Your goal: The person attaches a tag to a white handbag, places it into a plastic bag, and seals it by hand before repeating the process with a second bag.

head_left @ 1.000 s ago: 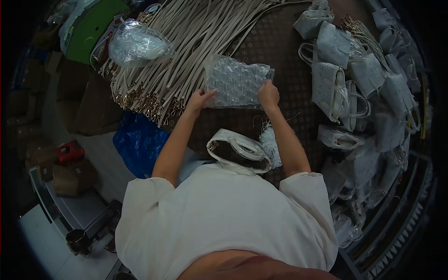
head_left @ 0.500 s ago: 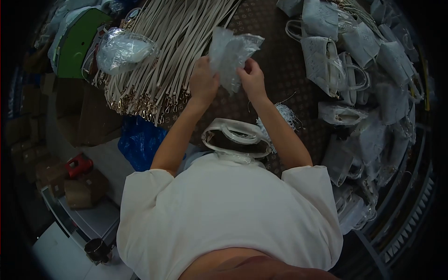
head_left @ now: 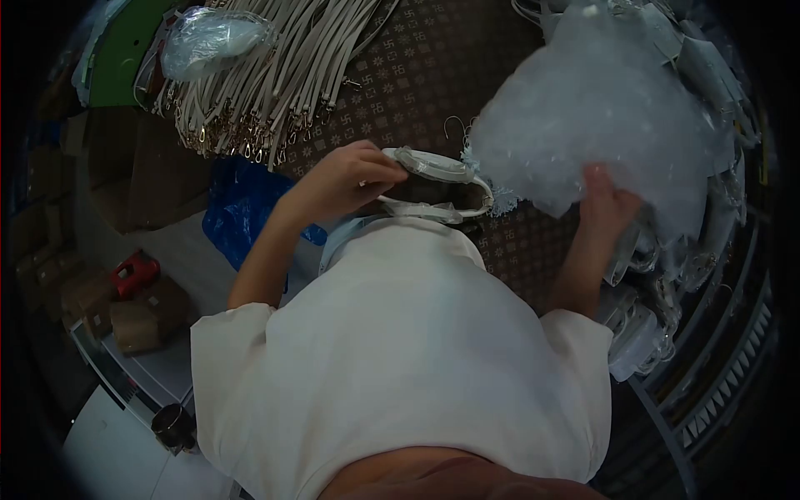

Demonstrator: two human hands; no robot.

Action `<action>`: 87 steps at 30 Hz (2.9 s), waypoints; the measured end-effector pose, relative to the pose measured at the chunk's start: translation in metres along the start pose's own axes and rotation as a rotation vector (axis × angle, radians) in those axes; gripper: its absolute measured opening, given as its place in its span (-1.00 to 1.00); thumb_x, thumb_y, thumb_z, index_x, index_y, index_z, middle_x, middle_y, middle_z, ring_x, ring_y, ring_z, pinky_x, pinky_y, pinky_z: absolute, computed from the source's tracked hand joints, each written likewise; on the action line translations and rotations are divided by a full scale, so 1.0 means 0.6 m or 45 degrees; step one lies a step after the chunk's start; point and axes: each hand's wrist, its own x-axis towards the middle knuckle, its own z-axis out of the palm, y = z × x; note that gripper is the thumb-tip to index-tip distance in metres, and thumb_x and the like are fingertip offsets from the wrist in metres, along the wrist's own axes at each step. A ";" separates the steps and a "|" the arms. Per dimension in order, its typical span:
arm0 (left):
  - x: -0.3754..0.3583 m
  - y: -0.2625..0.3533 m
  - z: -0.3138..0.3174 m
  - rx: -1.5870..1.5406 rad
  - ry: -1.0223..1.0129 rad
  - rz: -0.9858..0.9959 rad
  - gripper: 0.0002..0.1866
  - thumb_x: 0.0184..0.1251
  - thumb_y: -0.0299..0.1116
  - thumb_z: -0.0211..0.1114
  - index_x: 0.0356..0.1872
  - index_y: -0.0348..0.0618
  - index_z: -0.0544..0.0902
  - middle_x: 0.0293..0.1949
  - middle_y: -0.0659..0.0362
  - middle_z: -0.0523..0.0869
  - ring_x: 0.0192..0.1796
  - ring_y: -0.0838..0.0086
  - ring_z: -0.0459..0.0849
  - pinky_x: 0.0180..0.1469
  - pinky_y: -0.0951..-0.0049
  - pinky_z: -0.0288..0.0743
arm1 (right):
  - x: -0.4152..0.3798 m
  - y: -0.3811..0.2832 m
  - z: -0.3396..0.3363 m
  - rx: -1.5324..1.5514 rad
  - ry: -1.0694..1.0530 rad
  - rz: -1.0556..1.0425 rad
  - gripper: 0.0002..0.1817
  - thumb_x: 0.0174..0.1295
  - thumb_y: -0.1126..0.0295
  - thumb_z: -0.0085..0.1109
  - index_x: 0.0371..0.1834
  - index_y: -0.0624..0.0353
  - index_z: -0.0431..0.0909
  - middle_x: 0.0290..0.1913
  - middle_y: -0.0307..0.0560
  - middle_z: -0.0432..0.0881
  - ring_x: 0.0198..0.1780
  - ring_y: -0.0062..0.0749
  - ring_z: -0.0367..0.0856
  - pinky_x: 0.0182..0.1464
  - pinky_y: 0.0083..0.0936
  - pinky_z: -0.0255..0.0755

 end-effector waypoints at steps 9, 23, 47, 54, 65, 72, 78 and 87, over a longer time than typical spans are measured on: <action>0.016 -0.079 0.086 -0.439 0.346 0.364 -0.07 -0.27 -0.44 0.45 0.25 -0.16 0.15 0.25 0.07 0.25 0.30 0.25 0.20 0.31 0.27 0.09 | -0.069 0.048 0.100 -1.332 -1.421 -0.585 -0.80 -0.16 0.42 0.14 -0.39 0.13 0.50 -0.36 -0.10 0.55 -0.31 -0.32 0.57 -0.36 -0.48 0.46; 0.017 -0.100 0.088 -0.075 0.313 0.379 -0.45 -0.13 -0.63 0.31 0.01 -0.20 0.41 0.05 0.06 0.46 0.13 0.24 0.42 0.19 0.35 0.27 | -0.103 0.180 0.177 -1.681 -1.952 -0.420 -0.80 0.06 0.36 -0.07 -0.40 0.19 0.55 -0.33 -0.04 0.60 -0.32 -0.33 0.61 -0.26 -0.49 0.49; 0.003 -0.061 0.055 0.713 -0.018 0.277 -0.89 -0.15 -0.41 0.28 -0.50 -0.05 0.67 -0.44 0.28 0.61 -0.30 0.39 0.44 -0.29 0.45 0.39 | -0.110 0.275 0.169 -0.702 -1.756 0.087 -0.64 0.04 0.18 0.12 -0.19 0.23 0.48 -0.17 0.10 0.53 -0.10 -0.11 0.48 -0.01 -0.35 0.31; -0.022 -0.033 0.056 0.452 0.249 0.373 -0.85 -0.17 -0.46 0.31 -0.46 -0.13 0.62 -0.48 0.25 0.60 -0.34 0.39 0.44 -0.25 0.46 0.40 | -0.121 0.189 0.151 -0.125 -1.520 0.654 -0.65 0.08 0.35 0.18 -0.10 0.28 0.43 -0.21 -0.10 0.53 -0.17 -0.50 0.48 -0.09 -0.56 0.36; -0.035 -0.048 0.049 0.361 0.280 0.442 -0.87 -0.17 -0.47 0.30 -0.48 -0.15 0.61 -0.47 0.23 0.63 -0.35 0.35 0.46 -0.25 0.44 0.41 | -0.108 0.178 0.165 0.209 -1.464 1.245 -0.73 0.18 0.41 0.09 -0.09 0.29 0.40 -0.24 -0.25 0.49 -0.26 -0.69 0.40 -0.23 -0.70 0.34; -0.042 -0.053 0.041 0.365 0.416 0.548 -0.85 -0.14 -0.44 0.31 -0.44 -0.10 0.61 -0.36 0.28 0.62 -0.22 0.38 0.48 -0.11 0.42 0.38 | -0.120 0.174 0.180 -0.296 -1.467 0.728 -0.75 0.23 0.36 0.02 -0.14 0.33 0.47 -0.31 -0.18 0.55 -0.29 -0.59 0.45 -0.21 -0.63 0.36; -0.058 -0.039 0.025 0.665 0.109 0.567 -0.89 -0.03 -0.34 0.24 -0.44 -0.06 0.54 -0.43 0.26 0.56 -0.16 0.42 0.47 -0.01 0.41 0.31 | -0.126 0.186 0.184 -0.599 -1.461 0.718 -0.74 0.18 0.31 0.07 -0.19 0.27 0.51 -0.28 -0.04 0.61 -0.29 -0.42 0.54 -0.18 -0.52 0.38; -0.093 -0.066 0.030 0.727 -0.179 0.229 -0.91 0.01 -0.44 0.16 -0.43 -0.18 0.50 -0.43 0.17 0.55 -0.26 0.37 0.44 -0.10 0.44 0.26 | -0.072 0.151 0.175 -1.388 -1.197 -0.418 -0.82 -0.03 0.28 0.20 -0.49 0.16 0.53 -0.42 -0.12 0.55 -0.34 -0.28 0.56 -0.38 -0.40 0.47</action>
